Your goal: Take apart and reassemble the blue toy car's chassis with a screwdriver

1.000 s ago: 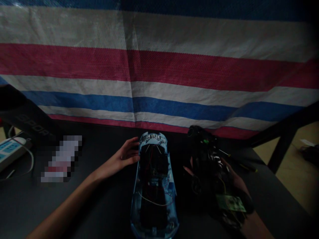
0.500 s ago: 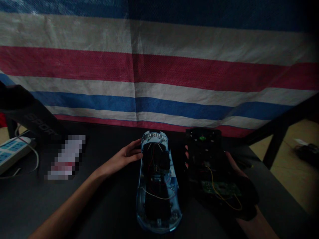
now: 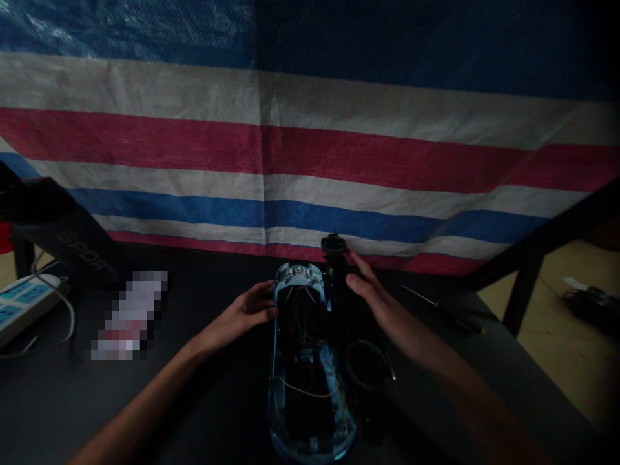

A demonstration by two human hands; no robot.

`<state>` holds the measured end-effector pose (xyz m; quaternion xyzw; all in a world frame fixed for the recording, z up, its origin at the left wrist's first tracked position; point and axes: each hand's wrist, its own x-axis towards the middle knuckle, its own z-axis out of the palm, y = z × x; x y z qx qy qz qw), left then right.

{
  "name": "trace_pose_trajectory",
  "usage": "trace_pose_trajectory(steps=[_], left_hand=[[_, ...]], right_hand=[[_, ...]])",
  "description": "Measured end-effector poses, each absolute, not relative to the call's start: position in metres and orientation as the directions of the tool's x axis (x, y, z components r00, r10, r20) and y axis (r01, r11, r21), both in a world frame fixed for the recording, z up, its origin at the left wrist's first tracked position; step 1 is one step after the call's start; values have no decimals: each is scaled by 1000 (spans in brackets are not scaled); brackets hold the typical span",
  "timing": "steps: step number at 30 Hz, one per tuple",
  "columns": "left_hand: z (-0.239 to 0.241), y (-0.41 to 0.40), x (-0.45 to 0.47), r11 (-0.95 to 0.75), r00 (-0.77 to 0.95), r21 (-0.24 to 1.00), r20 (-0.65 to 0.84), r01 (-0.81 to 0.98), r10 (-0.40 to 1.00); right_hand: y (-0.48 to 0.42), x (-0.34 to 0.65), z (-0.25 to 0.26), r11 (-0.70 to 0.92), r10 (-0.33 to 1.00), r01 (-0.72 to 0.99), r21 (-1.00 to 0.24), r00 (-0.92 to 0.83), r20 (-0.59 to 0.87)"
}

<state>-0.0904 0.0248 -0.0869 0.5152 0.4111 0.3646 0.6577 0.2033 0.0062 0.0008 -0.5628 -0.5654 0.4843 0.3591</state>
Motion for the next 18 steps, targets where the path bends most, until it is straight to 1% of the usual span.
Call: trace_pose_trajectory(steps=[3, 5, 7, 9, 12, 18], left_hand=[[-87, 24, -88, 193, 390, 978, -149, -74, 908], [-86, 23, -86, 183, 381, 980, -142, -74, 914], [-83, 20, -84, 176, 364, 982, -139, -71, 921], [-81, 17, -82, 174, 339, 982, -139, -73, 930], [-79, 12, -79, 176, 315, 981, -143, -82, 938], [-77, 9, -74, 167, 334, 979, -119, -116, 935]], right_hand=[[-2, 185, 15, 23, 983, 612, -790, -157, -93], [-9, 170, 21, 80, 981, 759, -646, -173, -82], [-14, 154, 21, 143, 981, 861, -488, -187, -42], [-17, 143, 18, 202, 976, 912, -356, -218, -6], [-16, 135, 13, 234, 971, 944, -232, -238, 14], [-20, 129, 11, 276, 959, 950, -149, -283, -24]])
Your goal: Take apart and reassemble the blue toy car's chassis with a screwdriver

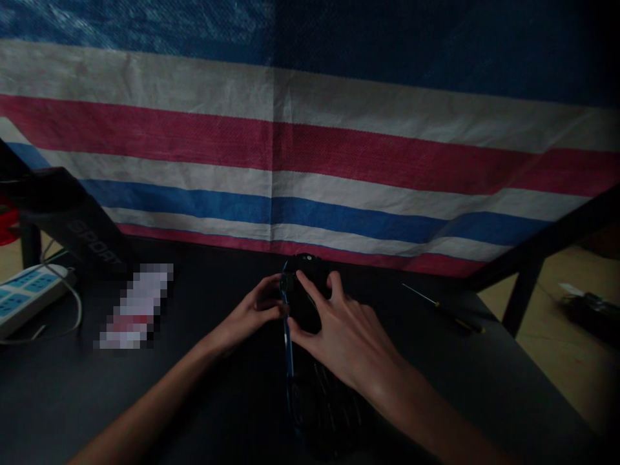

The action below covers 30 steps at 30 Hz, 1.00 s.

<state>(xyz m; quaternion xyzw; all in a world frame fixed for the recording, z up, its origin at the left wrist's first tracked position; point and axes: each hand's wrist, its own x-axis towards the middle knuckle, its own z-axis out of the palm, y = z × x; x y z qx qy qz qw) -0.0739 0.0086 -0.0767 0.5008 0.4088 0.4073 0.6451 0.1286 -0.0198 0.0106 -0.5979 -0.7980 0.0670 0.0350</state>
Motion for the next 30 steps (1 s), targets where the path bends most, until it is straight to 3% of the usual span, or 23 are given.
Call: trace_pose_trajectory(steps=[3, 6, 12, 17, 25, 28, 30], left_hand=[[-78, 9, -73, 193, 356, 970, -129, -151, 925], [-81, 10, -73, 262, 374, 938, -164, -227, 913], [-84, 7, -70, 258, 385, 939, -157, -228, 909], [-87, 6, -67, 248, 351, 952, -172, -182, 920], [-77, 6, -63, 253, 298, 964, -219, -79, 929], [-77, 7, -63, 251, 303, 965, -218, -73, 928], [-79, 8, -65, 245, 315, 967, -211, -72, 926]], right_hand=[[-20, 130, 9, 274, 958, 951, -141, -283, -53], [-16, 145, 3, 256, 960, 944, -208, -273, -57], [3, 197, -32, 221, 968, 743, -632, -243, 53], [14, 218, -65, 41, 963, 451, -892, -257, -86], [19, 222, -87, 11, 970, 232, -973, -238, -46], [16, 237, -78, 104, 959, 336, -936, -285, 4], [13, 253, -73, 235, 934, 496, -836, -354, 52]])
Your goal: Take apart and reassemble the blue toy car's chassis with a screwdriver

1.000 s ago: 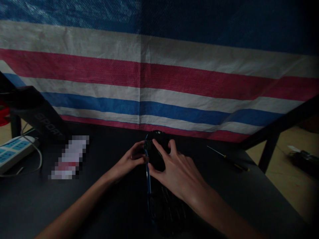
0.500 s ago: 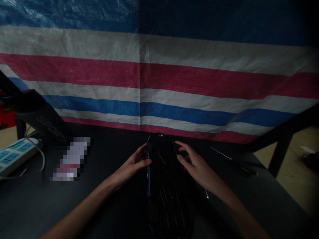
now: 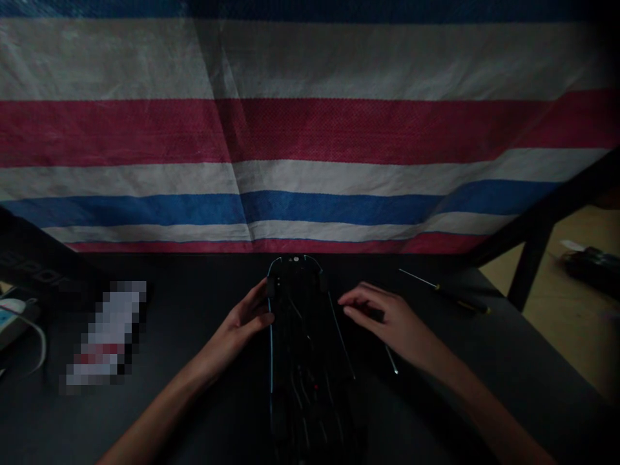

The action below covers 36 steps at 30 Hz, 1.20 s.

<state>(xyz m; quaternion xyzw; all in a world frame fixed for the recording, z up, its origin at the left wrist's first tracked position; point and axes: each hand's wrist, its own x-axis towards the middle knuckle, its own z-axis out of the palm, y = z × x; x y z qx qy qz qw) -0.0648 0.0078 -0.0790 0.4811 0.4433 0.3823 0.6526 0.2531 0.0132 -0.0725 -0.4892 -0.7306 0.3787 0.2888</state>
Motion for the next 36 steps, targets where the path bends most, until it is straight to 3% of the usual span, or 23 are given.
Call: trace_pose_trajectory(steps=[3, 8, 28, 30, 36], left_hand=[[-81, 10, -68, 233, 328, 972, -207, -42, 922], [-79, 11, -71, 201, 352, 979, -201, 39, 914], [-89, 13, -76, 202, 376, 979, -197, 26, 906], [-89, 13, -76, 202, 369, 979, -197, 27, 908], [-81, 11, -72, 181, 363, 981, -194, 70, 911]], right_hand=[[9, 276, -71, 364, 876, 587, -723, -480, 51], [8, 291, -82, 483, 810, 600, -638, -582, 67], [-1, 277, -81, 567, 801, 694, -444, -589, 103], [-4, 274, -79, 537, 819, 690, -485, -565, 102], [-18, 254, -66, 391, 854, 516, -762, -512, 92]])
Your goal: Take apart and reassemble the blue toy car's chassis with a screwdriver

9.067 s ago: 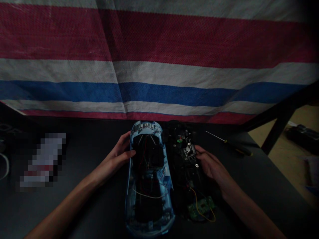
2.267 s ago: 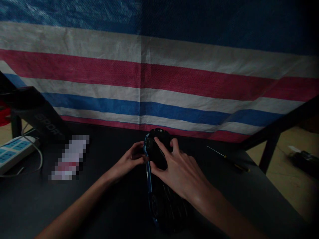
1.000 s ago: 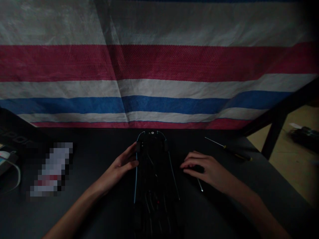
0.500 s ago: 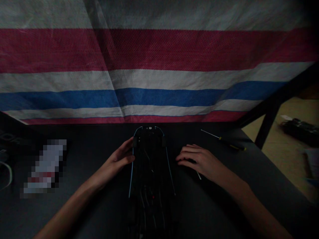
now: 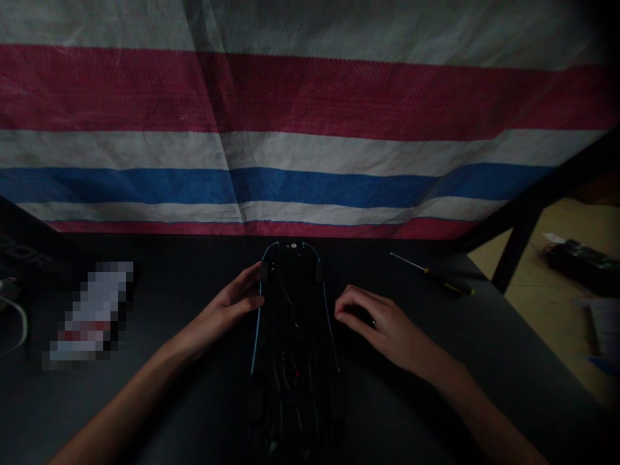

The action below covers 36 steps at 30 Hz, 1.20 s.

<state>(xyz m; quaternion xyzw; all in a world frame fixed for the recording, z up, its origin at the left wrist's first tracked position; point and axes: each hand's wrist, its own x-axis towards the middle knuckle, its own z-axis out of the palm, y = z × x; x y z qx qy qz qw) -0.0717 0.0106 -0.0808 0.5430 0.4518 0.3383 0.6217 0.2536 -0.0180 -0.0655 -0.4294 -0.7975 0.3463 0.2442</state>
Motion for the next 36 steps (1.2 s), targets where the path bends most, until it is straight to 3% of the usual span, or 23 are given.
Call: trace_pose_trajectory(steps=[16, 36], left_hand=[[-80, 10, -69, 177, 356, 982, -189, 67, 915], [-77, 12, -71, 159, 394, 983, -181, 88, 901]], right_hand=[[-29, 229, -68, 390, 890, 467, -793, -413, 194], [-31, 219, -68, 270, 936, 435, -859, -329, 127]])
